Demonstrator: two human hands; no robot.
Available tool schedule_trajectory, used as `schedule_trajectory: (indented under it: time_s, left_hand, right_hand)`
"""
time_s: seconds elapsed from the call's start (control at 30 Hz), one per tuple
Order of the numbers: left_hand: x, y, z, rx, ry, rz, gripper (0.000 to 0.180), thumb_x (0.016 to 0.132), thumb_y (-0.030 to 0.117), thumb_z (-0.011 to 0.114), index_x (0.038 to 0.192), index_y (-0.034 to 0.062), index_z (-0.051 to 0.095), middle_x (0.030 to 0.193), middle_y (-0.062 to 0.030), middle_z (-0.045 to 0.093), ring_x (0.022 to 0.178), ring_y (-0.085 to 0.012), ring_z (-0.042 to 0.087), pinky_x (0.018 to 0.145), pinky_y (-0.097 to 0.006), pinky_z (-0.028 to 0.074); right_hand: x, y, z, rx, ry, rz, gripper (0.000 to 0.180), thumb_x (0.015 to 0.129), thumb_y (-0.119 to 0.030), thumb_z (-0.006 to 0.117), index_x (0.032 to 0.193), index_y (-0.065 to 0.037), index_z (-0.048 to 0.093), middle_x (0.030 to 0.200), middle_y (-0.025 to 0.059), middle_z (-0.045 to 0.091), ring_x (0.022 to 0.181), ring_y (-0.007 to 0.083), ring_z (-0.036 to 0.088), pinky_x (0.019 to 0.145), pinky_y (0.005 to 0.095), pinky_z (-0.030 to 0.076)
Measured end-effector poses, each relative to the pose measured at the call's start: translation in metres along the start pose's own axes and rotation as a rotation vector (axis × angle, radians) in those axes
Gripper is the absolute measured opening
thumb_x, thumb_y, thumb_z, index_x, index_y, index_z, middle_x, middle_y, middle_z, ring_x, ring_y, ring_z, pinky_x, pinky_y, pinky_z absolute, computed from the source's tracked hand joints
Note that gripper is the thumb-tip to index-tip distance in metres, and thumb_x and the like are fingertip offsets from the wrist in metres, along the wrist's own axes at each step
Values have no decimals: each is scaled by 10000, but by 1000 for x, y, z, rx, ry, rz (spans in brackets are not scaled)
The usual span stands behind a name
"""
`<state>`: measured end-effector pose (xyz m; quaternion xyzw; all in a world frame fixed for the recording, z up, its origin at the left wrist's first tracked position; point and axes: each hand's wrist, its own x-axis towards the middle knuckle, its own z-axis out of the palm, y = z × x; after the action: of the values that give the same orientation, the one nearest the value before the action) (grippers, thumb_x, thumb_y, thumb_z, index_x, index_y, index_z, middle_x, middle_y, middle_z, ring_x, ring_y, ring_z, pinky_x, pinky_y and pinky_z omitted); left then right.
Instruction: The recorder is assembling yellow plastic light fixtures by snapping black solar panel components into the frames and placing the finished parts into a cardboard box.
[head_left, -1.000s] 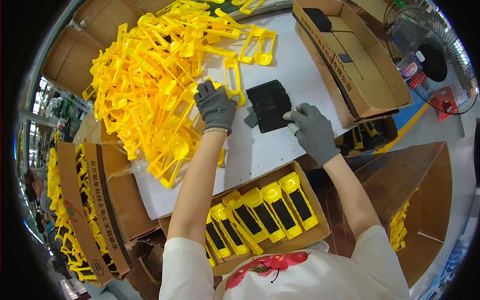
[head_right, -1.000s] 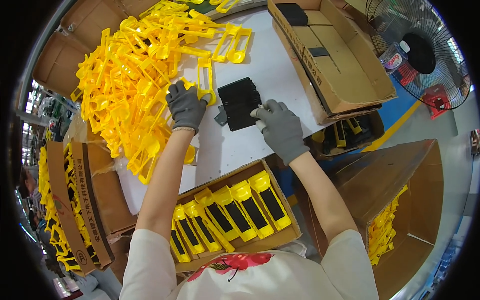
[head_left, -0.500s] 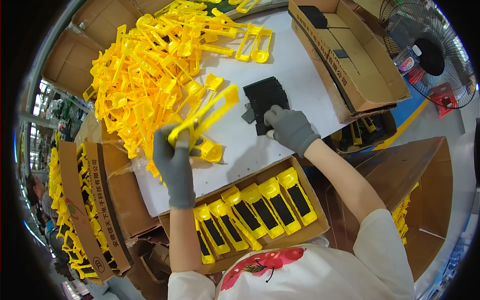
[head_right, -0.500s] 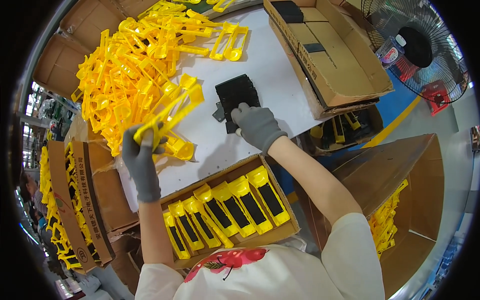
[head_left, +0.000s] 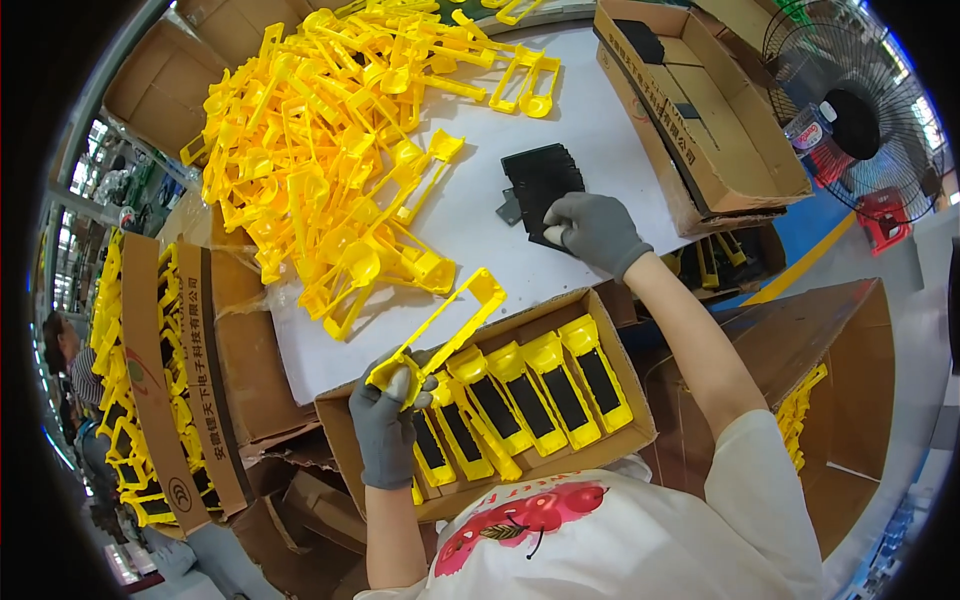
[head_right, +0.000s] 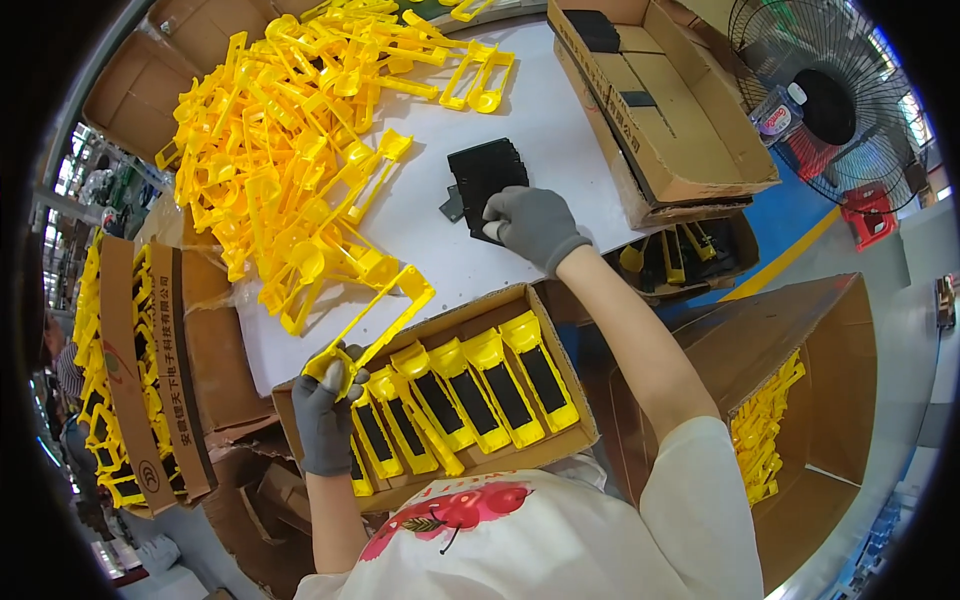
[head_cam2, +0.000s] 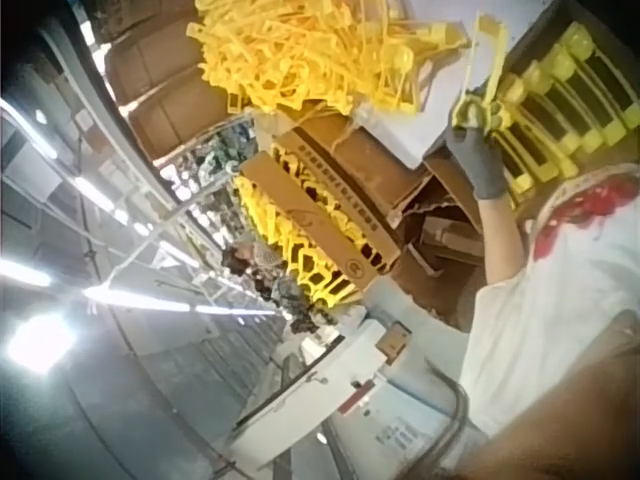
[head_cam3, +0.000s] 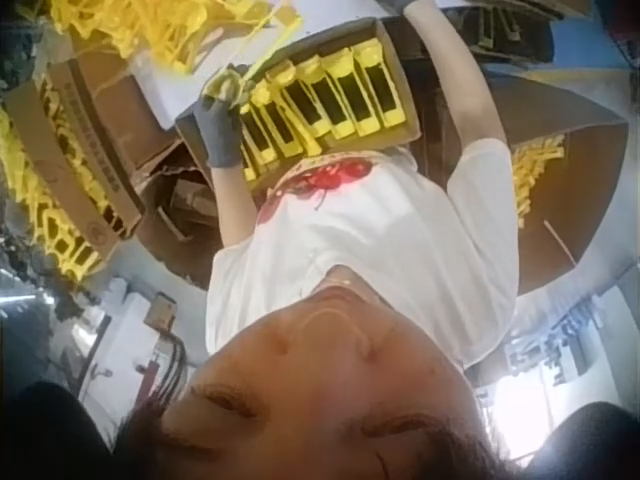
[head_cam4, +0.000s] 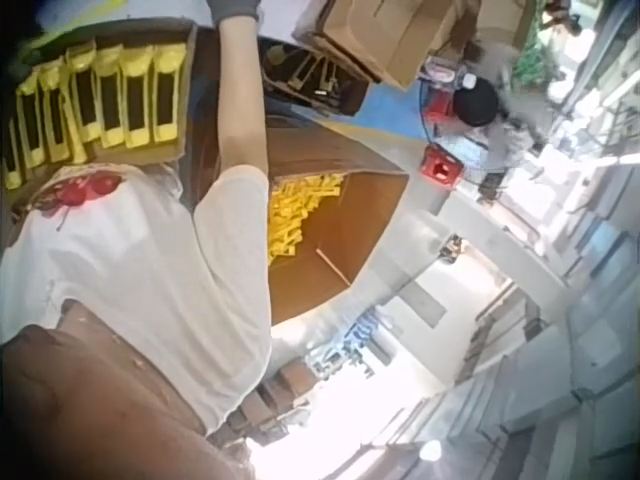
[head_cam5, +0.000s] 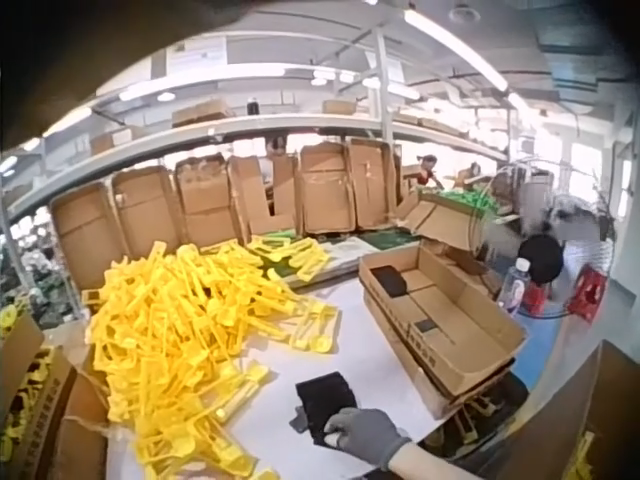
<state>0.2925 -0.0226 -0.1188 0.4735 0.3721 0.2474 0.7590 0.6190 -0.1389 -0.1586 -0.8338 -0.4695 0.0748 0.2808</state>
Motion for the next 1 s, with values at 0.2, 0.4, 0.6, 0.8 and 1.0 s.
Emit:
schedule_trajectory:
  time_s: [0.2,0.4,0.6,0.8,1.0]
  left_hand:
    - [-8,-7,-4,-30,34,-32,286,917,123,601,1163,-23,606,1042,-139,671,779,-192,677,626,-226,557]
    - [-8,-11,2,-42,-9,-53,294,915,124,600,1162,-34,598,1042,-140,668,792,-198,679,647,-235,564]
    - [-9,-13,13,-3,-48,-106,313,911,134,605,1171,-40,583,1045,-148,661,846,-220,683,733,-279,584]
    - [-12,-17,22,-1,-100,-151,323,906,109,602,1190,-41,574,1052,-181,665,809,-243,698,697,-268,592]
    - [-22,-7,37,-1,-154,-207,280,891,81,592,1144,-40,587,973,-145,650,717,-225,681,606,-254,551]
  right_hand:
    - [-2,-12,-30,622,1,356,185,858,-160,690,957,-16,628,726,36,619,579,77,602,472,233,474]
    - [-10,6,-27,684,26,419,238,868,-119,672,1042,10,573,775,66,625,559,84,599,458,207,490]
    - [-51,-45,-51,888,-17,371,225,905,-147,646,1104,-40,633,834,30,638,543,54,572,457,177,459]
    - [-96,-105,-66,1034,-235,383,268,961,-274,573,1021,-28,661,701,-24,615,548,17,546,454,156,393]
    - [-120,-121,-40,914,-347,506,188,941,-191,580,1070,-61,620,722,36,657,574,52,606,479,182,452]
